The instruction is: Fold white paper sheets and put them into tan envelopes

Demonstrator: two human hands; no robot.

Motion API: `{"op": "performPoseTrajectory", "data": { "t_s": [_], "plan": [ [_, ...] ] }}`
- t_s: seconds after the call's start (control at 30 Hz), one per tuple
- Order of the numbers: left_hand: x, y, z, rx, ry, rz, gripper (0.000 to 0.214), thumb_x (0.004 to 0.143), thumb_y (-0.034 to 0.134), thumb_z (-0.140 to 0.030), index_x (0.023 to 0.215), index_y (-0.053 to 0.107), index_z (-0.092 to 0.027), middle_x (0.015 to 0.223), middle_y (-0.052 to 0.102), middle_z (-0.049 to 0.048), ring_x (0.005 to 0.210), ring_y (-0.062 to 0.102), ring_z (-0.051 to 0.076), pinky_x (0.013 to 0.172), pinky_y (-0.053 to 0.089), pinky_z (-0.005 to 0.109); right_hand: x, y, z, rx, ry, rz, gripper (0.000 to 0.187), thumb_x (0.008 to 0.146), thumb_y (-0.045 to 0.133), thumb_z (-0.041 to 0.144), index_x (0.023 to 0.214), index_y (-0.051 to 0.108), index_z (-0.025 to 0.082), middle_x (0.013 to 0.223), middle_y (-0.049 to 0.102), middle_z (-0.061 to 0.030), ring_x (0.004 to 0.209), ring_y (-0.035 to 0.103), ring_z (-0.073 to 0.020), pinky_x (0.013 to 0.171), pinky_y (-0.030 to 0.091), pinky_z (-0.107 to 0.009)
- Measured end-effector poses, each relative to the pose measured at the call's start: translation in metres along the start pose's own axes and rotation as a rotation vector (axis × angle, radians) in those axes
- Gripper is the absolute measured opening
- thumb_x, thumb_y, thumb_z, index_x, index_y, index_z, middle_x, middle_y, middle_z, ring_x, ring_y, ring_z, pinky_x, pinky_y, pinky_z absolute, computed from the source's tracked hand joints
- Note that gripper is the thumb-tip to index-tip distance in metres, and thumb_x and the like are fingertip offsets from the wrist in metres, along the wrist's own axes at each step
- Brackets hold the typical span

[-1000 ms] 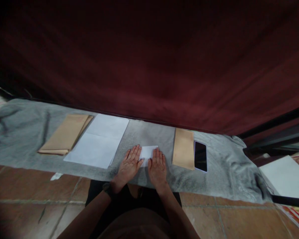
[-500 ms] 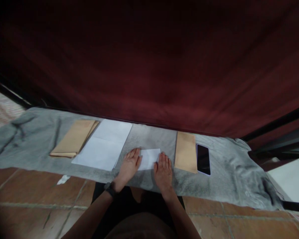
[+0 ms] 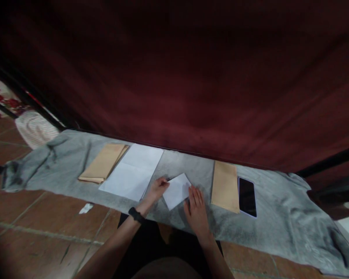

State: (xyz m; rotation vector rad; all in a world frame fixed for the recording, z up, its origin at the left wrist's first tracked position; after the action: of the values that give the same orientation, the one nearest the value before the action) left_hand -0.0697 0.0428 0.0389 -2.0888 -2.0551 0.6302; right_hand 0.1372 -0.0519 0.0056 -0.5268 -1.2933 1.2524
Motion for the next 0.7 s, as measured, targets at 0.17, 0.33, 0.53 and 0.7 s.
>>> {"op": "performPoseTrajectory", "data": {
  "t_s": [0.17,0.33,0.53,0.7],
  "plan": [
    [-0.023,0.001,0.003,-0.307,-0.134,-0.015,0.015,0.08,0.062,-0.034,0.082,0.059,-0.02,0.067,0.06,-0.0019,0.063,0.063,0.016,0.051,0.047,0.024,0.013,-0.011,0.028,0.063,-0.121,0.095,0.071,0.094,0.048,0.021,0.161,0.026,0.02,0.162,0.038,-0.009,0.149,0.037,-0.0262,0.123,0.031,-0.052],
    [-0.041,0.002,-0.004,-0.541,-0.176,0.055,0.034,0.074,0.073,-0.048,0.091,0.062,-0.02,0.087,0.07,0.0045,0.078,0.071,0.021,0.063,0.06,0.032,0.032,-0.022,0.032,0.211,-0.035,0.027,0.063,0.091,0.038,0.006,0.151,0.049,0.021,0.15,0.055,-0.0054,0.14,0.05,-0.0199,0.121,0.038,-0.042],
    [-0.037,-0.006,-0.007,-0.741,-0.132,0.063,0.045,0.084,0.068,-0.054,0.114,0.066,-0.02,0.131,0.068,0.0136,0.117,0.067,0.025,0.092,0.057,0.038,0.039,-0.037,0.027,0.787,0.431,-0.076,0.04,0.104,0.043,0.039,0.126,0.07,0.021,0.121,0.075,-0.0086,0.112,0.071,-0.0245,0.099,0.057,-0.039],
    [-0.033,0.001,-0.007,-0.597,-0.036,0.01,0.048,0.072,0.076,-0.048,0.109,0.068,-0.018,0.097,0.075,0.0069,0.087,0.071,0.02,0.075,0.055,0.03,0.034,-0.03,0.034,1.131,0.661,-0.086,0.048,0.099,0.049,0.052,0.125,0.069,0.017,0.114,0.076,-0.0123,0.1,0.074,-0.0278,0.08,0.064,-0.04]
  ]
}}
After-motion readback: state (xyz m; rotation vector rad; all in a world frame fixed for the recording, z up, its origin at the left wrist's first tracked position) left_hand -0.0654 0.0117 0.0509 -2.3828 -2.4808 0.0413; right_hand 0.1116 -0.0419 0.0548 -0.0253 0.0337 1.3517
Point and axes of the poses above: each hand's wrist, its own x-axis towards the middle knuckle, its own y-axis out of the palm, z = x × y, the point moved 2 cm from there along x, towards the middle knuckle
